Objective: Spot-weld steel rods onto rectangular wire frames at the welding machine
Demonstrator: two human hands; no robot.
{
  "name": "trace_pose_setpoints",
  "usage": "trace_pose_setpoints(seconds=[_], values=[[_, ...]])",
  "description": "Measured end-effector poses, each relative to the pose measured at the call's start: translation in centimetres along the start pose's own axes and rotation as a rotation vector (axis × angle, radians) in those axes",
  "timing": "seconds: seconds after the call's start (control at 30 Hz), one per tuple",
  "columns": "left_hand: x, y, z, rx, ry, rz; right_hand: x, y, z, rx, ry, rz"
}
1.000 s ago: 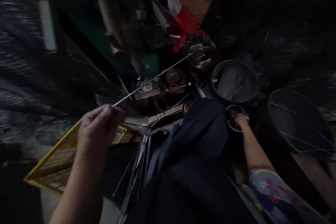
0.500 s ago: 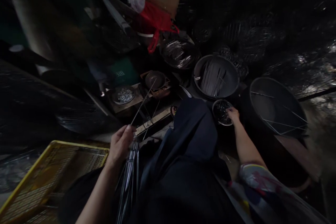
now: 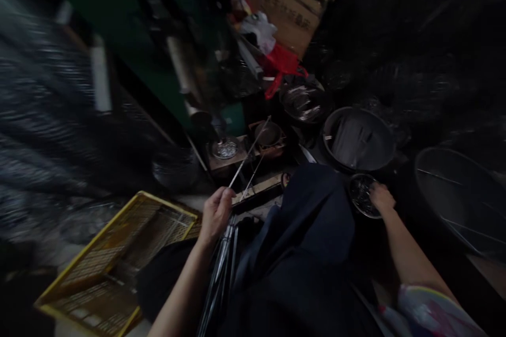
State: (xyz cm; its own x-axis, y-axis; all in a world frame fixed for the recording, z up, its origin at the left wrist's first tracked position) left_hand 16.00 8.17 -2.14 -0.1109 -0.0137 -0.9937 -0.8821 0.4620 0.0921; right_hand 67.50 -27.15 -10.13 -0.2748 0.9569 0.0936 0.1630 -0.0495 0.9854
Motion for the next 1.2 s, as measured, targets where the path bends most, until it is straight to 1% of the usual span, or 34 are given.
trace_pose_setpoints(seconds=[0.07,0.13,0.17,0.23,0.3,0.33,0.4,0.43,0.47,0.5,0.53,0.6,0.67,0.73,0.77,0.8,0.83,0.87,0.93,1.03,1.2], values=[[-0.4,0.3,0.0,0.002,-0.052,0.052,1.8,1.1,-0.4,-0.041,0.051,0.102],[-0.6,0.6,0.2,-0.008,-0.096,0.077,4.3,2.0,-1.3,-0.066,0.125,0.275],[-0.6,0.8,0.3,-0.018,-0.108,0.082,5.7,2.0,-2.1,-0.038,0.165,0.399],[-0.4,1.2,0.4,-0.039,-0.119,0.086,8.3,1.6,-4.1,0.115,0.237,0.643],[-0.4,1.6,0.3,-0.051,-0.124,0.107,10.0,1.6,-6.1,0.246,0.264,0.791],[-0.4,1.8,0.2,-0.057,-0.129,0.123,10.5,1.9,-6.8,0.265,0.270,0.776],[-0.7,2.1,-0.1,-0.064,-0.145,0.156,11.4,3.4,-7.5,0.185,0.278,0.611],[-0.8,2.3,-0.3,-0.066,-0.152,0.170,12.3,4.3,-7.7,0.141,0.290,0.550],[-0.9,2.4,-0.5,-0.067,-0.158,0.180,13.8,5.2,-8.0,0.118,0.311,0.538],[-1.1,2.6,-0.7,-0.070,-0.162,0.186,15.9,5.8,-8.5,0.116,0.335,0.574],[-1.1,2.7,-0.8,-0.073,-0.166,0.191,18.6,6.1,-9.3,0.142,0.370,0.676],[-1.3,2.9,-1.2,-0.091,-0.173,0.198,25.6,5.9,-12.1,0.246,0.465,0.905],[-1.4,2.9,-1.4,-0.113,-0.175,0.202,33.0,4.4,-15.6,0.384,0.522,1.054],[-1.5,2.9,-1.5,-0.132,-0.168,0.203,39.4,2.1,-19.3,0.563,0.505,1.242],[-1.5,2.9,-1.6,-0.140,-0.165,0.203,41.7,1.1,-20.9,0.598,0.506,1.280],[-1.6,2.9,-1.6,-0.147,-0.162,0.202,43.6,0.3,-22.2,0.636,0.504,1.314],[-1.7,2.9,-1.6,-0.154,-0.161,0.202,44.9,-0.4,-23.4,0.666,0.502,1.340],[-1.7,3.0,-1.6,-0.161,-0.160,0.201,45.9,-0.8,-24.2,0.689,0.500,1.357],[-1.7,3.3,-1.5,-0.176,-0.156,0.199,46.8,-1.2,-25.3,0.735,0.490,1.394],[-1.4,3.8,-1.5,-0.196,-0.142,0.195,47.2,-0.9,-25.9,0.773,0.475,1.431],[-1.2,4.3,-1.5,-0.214,-0.144,0.193,47.7,-0.6,-26.4,0.780,0.452,1.476]])
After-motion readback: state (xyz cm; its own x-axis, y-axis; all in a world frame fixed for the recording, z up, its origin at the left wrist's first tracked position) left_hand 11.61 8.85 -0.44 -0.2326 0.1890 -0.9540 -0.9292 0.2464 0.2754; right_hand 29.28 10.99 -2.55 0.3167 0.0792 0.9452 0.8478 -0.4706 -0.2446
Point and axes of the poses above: each hand's wrist, its own z-axis towards the middle knuckle, its own y-axis out of the back of the hand, x = y × z, the point moved 7 cm from there along z, towards the middle knuckle, and after that the axes turned 7 degrees about -z, right-handed, at the moved point
